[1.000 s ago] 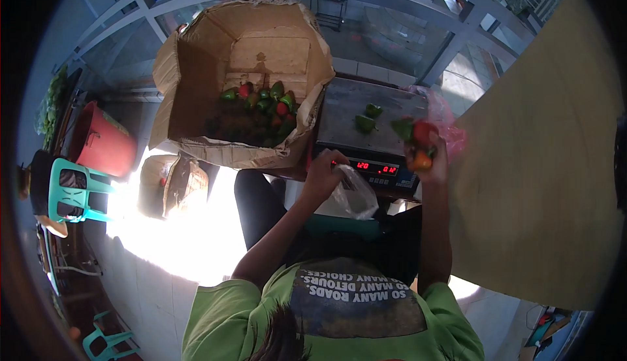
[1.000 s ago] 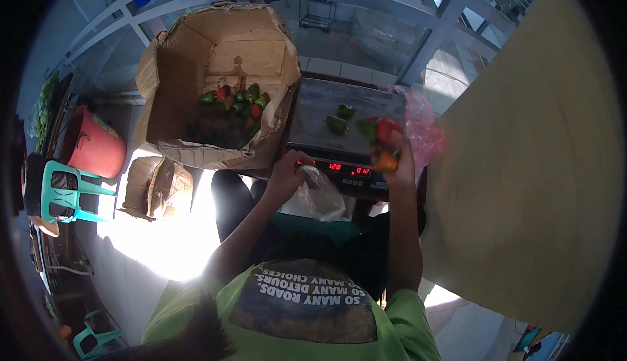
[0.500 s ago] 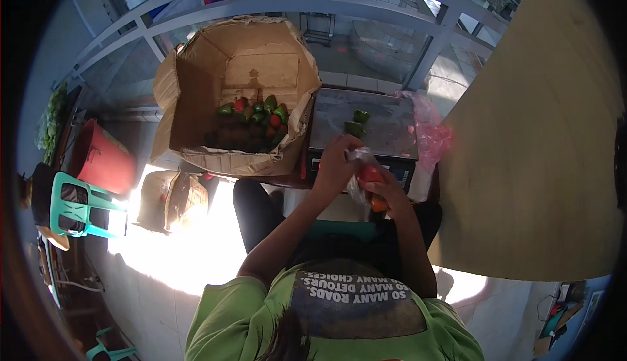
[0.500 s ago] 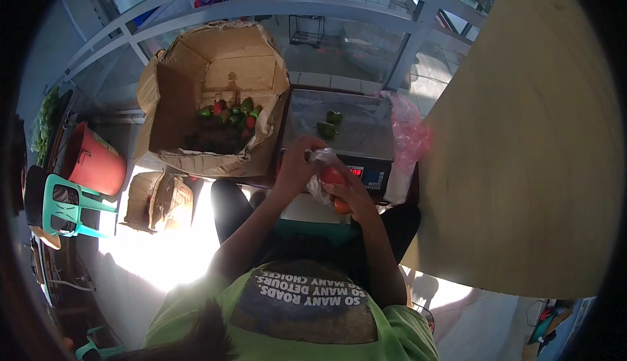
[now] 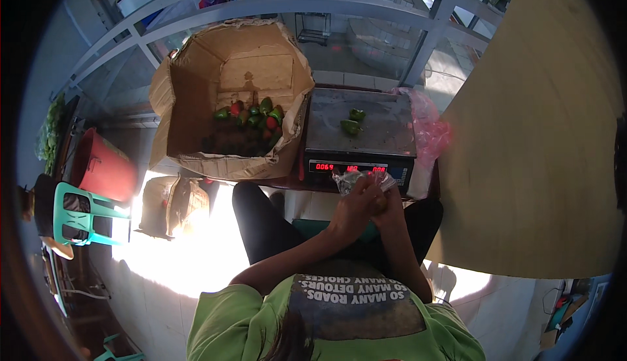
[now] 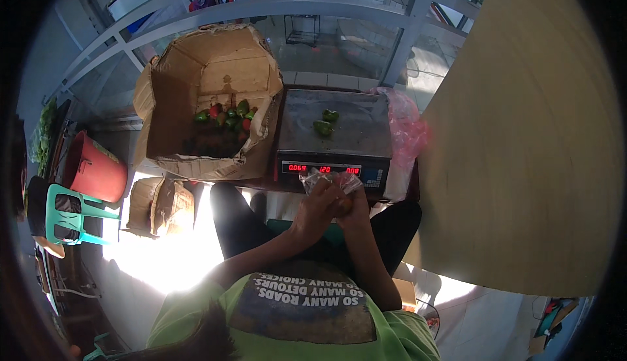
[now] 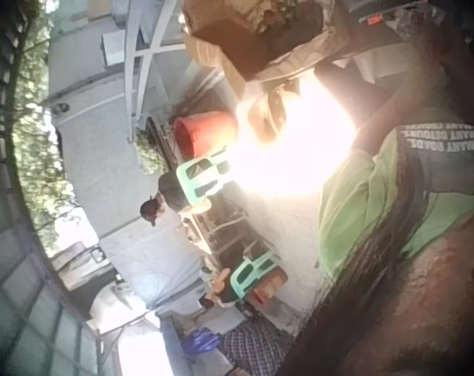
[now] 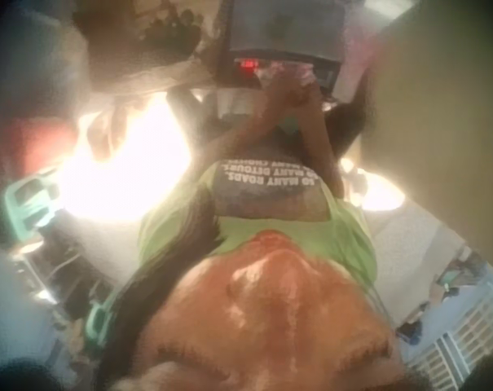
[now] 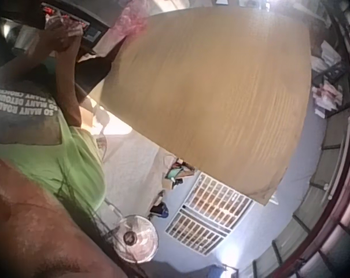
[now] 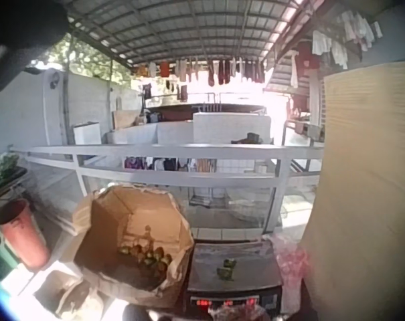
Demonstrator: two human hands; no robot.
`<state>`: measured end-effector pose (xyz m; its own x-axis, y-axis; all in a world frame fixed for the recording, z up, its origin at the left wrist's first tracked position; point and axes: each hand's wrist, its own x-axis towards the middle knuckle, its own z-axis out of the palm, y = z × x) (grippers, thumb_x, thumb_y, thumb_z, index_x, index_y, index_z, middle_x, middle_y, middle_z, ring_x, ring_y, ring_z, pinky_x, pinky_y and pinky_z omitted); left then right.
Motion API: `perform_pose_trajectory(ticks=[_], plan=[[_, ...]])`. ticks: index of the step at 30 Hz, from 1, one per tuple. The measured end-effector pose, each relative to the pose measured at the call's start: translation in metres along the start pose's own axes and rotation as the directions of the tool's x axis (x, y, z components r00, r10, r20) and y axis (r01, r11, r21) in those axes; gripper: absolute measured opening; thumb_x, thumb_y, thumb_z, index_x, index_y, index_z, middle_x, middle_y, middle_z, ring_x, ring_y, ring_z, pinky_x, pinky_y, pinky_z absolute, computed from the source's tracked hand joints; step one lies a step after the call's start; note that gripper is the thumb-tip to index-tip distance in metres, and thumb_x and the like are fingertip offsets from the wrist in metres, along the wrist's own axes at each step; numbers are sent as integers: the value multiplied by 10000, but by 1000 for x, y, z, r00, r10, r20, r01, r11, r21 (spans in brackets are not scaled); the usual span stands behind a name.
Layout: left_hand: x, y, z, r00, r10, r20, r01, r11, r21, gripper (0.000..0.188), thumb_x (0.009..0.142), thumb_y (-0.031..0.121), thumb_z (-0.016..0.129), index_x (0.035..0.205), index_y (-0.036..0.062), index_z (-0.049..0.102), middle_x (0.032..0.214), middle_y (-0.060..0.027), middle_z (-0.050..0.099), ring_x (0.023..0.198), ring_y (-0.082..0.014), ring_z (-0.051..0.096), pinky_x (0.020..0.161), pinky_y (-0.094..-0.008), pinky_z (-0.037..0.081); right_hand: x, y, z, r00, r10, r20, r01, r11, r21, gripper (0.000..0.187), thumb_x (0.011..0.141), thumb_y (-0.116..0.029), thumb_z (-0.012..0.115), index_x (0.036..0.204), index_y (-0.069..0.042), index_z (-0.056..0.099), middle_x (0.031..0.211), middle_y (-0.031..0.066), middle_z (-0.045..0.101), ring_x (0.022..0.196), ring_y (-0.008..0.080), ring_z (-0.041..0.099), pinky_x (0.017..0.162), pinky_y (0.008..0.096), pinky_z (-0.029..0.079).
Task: The person picks chili peppers from a cardboard box, places them onto a digital scale to weigh them, and then puts them into a plastic bag which they tie closed.
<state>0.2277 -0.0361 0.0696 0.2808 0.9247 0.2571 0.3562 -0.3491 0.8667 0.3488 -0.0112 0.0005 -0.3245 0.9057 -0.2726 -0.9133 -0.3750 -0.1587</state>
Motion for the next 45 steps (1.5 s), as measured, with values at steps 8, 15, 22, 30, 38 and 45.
perform_pose_trajectory(ticks=[8,15,22,30,38,45], plan=[[-7,-10,-4,993,69,-101,-80,991,-106,249,701,-19,544,935,62,513,908,-135,458,867,-288,514,721,-356,431,-7,19,4,948,-270,-170,202,920,-336,247,895,-295,409,906,-77,523,838,35,553,762,144,557,659,285,475],[-4,-25,-18,963,-198,-184,157,964,-215,317,664,-32,559,965,57,515,802,-87,489,736,-204,511,656,-292,421,0,30,2,854,-382,353,411,81,-908,265,872,-256,471,980,-20,525,864,41,499,817,139,508,748,264,404],[-13,-72,-42,956,-289,-45,257,904,-342,120,799,71,535,891,-3,515,721,-52,513,639,-92,483,558,-248,396,-5,13,53,971,71,228,237,-159,-958,230,794,-190,587,920,1,573,809,82,585,722,149,548,663,276,438],[-10,-75,-58,867,-493,74,449,707,-547,135,857,182,508,849,49,529,649,39,464,544,-18,409,492,-185,349,98,-33,79,764,-157,626,318,-752,-577,356,705,-211,647,1018,-71,552,1115,138,532,986,285,512,820,365,415],[3,-65,-54,876,-483,11,390,693,-607,127,863,166,500,844,43,524,640,40,453,536,-12,393,482,-179,335,169,-36,37,861,-91,500,127,-914,-385,396,675,-196,660,1047,-128,543,1102,201,483,1065,362,407,847,414,385],[26,-54,-37,898,-439,-7,339,704,-624,133,882,187,485,855,59,506,692,51,453,577,-5,392,521,-171,341,132,-64,31,864,-262,431,314,-389,-866,327,755,-248,611,1032,-89,543,983,168,536,902,291,529,776,346,424]])
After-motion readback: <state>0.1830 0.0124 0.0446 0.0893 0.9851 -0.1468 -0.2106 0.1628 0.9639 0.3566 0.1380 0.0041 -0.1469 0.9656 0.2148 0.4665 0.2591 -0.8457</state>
